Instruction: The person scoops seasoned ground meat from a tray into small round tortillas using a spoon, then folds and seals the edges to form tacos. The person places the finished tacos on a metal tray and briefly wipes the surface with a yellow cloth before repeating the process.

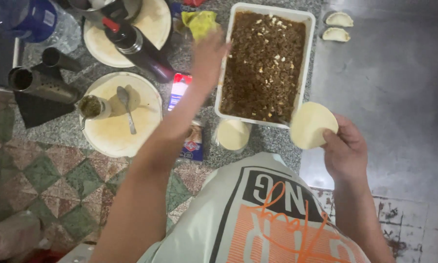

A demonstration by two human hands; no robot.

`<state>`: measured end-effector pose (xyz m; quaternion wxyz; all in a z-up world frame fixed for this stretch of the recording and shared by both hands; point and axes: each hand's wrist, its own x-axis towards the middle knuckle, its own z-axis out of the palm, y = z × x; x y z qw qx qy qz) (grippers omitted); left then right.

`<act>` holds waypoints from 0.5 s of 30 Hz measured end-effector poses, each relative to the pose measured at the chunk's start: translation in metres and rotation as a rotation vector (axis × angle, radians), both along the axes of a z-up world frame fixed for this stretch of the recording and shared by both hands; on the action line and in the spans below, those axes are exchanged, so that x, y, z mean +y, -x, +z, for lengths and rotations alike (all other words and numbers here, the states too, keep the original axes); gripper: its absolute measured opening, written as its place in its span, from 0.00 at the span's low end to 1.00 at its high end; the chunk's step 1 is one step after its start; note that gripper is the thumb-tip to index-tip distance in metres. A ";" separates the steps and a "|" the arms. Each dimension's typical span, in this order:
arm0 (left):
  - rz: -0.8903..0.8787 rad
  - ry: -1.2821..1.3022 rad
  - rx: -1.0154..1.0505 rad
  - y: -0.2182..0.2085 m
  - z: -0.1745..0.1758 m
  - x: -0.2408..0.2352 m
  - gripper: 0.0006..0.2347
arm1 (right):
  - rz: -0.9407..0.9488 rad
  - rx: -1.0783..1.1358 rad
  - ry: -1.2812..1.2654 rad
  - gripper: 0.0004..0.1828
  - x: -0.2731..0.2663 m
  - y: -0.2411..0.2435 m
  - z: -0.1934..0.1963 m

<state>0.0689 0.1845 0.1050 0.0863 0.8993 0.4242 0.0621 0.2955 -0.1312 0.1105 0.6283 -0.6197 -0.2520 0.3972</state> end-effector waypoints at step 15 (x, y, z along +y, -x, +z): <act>-0.179 1.946 -1.903 -0.038 -0.111 -0.141 0.26 | 0.266 -0.449 0.292 0.26 0.090 0.062 0.023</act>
